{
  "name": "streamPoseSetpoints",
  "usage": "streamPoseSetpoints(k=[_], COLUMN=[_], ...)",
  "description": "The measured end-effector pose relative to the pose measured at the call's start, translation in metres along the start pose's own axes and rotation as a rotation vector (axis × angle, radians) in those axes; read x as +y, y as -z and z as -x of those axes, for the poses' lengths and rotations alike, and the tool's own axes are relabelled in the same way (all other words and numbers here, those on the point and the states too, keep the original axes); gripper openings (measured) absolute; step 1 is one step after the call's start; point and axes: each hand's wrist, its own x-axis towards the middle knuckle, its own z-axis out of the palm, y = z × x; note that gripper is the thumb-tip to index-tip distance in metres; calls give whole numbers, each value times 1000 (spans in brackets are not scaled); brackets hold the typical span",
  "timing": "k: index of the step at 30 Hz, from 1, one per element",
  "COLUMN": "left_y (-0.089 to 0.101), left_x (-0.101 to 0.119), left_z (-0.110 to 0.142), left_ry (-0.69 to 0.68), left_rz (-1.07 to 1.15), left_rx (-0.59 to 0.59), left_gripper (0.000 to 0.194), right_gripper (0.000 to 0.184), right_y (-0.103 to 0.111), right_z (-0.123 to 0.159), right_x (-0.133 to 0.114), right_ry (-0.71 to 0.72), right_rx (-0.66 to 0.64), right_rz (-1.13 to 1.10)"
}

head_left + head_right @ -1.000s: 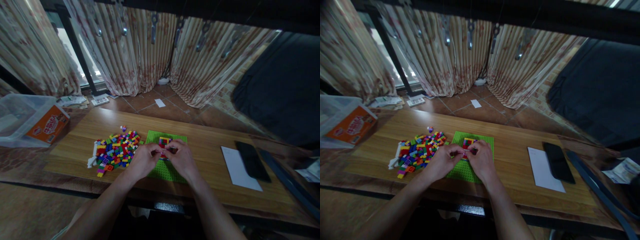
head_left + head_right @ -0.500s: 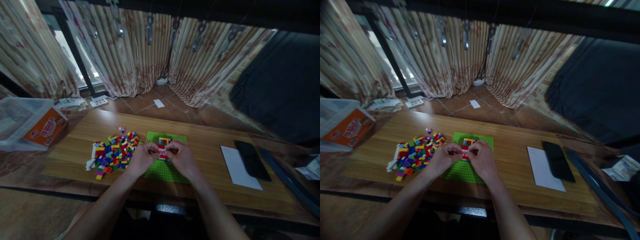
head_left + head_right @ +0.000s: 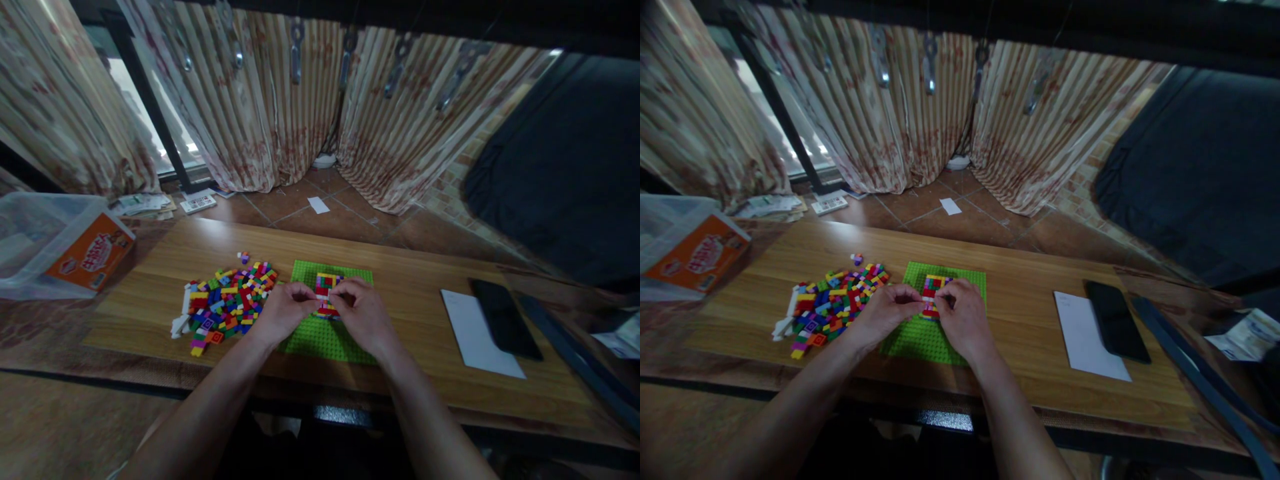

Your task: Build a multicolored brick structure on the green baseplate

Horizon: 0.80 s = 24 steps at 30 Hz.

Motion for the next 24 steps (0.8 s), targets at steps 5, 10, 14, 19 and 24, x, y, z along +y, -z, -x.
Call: streamPoseSetpoints(k=[5, 10, 14, 19, 24], left_y=[-2, -3, -4, 0, 13], left_x=[1, 2, 1, -4, -1], left_z=[-1, -2, -4, -4, -3], left_ry=[48, 120, 126, 49, 70], left_rz=[17, 76, 55, 48, 103], left_rx=[31, 8, 1, -49, -117], left_gripper=[14, 19, 14, 16, 17], right_gripper=[11, 11, 11, 13, 10], right_y=[-1, 1, 1, -1, -3], right_z=[1, 1, 1, 2, 4], right_x=[-1, -3, -2, -1, -3], right_ry=[-4, 15, 29, 33, 3], right_rx=[4, -11, -5, 7, 48], right_rz=[15, 22, 32, 3, 10])
